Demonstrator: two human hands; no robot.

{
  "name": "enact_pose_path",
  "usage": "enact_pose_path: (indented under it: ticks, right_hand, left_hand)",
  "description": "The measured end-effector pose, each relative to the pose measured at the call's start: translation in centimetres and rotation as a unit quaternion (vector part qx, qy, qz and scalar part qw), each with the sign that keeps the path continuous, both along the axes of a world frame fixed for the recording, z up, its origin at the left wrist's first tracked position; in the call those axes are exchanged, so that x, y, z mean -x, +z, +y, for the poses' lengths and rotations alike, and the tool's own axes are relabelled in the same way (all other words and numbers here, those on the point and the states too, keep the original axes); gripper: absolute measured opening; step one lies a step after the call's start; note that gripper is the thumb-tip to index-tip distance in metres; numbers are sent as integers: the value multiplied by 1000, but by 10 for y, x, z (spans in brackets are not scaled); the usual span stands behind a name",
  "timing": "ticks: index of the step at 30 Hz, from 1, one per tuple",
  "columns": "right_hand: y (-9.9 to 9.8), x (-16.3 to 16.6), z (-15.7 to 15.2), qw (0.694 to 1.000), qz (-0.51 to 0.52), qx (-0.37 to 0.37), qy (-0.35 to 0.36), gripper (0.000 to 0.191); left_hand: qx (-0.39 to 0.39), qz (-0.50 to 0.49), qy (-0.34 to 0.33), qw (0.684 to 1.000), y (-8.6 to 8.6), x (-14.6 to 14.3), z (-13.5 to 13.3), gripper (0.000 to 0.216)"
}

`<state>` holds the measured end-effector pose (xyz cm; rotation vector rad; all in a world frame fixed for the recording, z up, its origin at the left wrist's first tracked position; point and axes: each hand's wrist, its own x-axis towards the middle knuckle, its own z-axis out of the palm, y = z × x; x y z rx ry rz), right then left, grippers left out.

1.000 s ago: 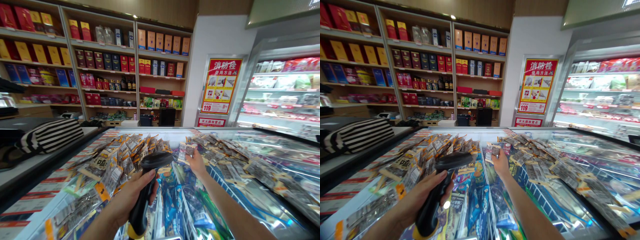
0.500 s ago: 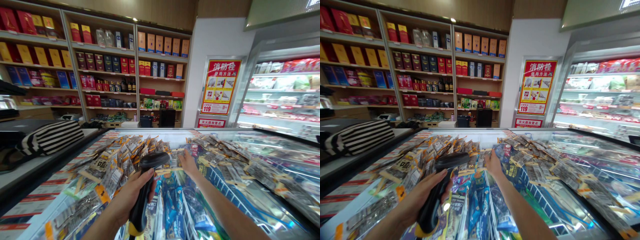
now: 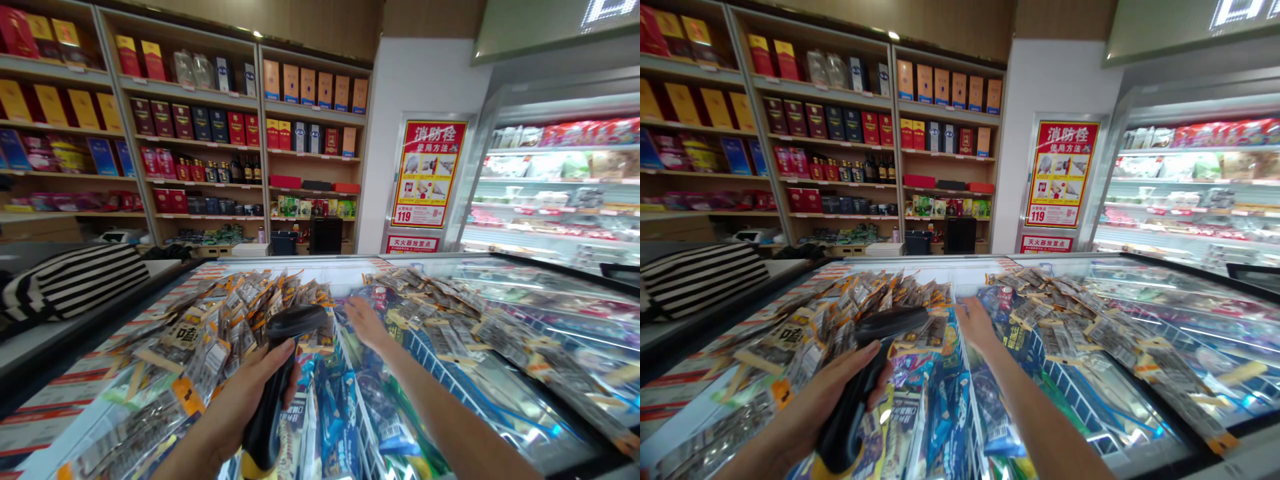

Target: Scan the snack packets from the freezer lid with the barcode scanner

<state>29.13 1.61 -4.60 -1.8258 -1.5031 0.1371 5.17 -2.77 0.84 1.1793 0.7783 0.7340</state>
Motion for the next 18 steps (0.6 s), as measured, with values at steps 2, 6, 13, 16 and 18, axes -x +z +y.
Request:
enact_pose_path:
  ticks: [2,6,13,16,18]
  right_hand:
    - [4,-44,-15,989,-86,53,-108,39]
    - [3,-105,-46,939,-184,151,-250,39]
    - [0,-74,-46,920,-277,199,-194,38]
    - [7,-58,-37,930,-266,200,-158,36]
    - [9,-55,-32,933,-264,182,-164,39]
  left_hand:
    - [3,-3,1,1000,1,-1,-1,30]
    - [9,-2,3,1000,0,-1,-2,27]
    - [3,4,-5,1000,-4,0,1,27]
    - [6,4,-5,1000,-4,-1,0,27]
    - [3,8,-5,1000,-3,-1,0,27]
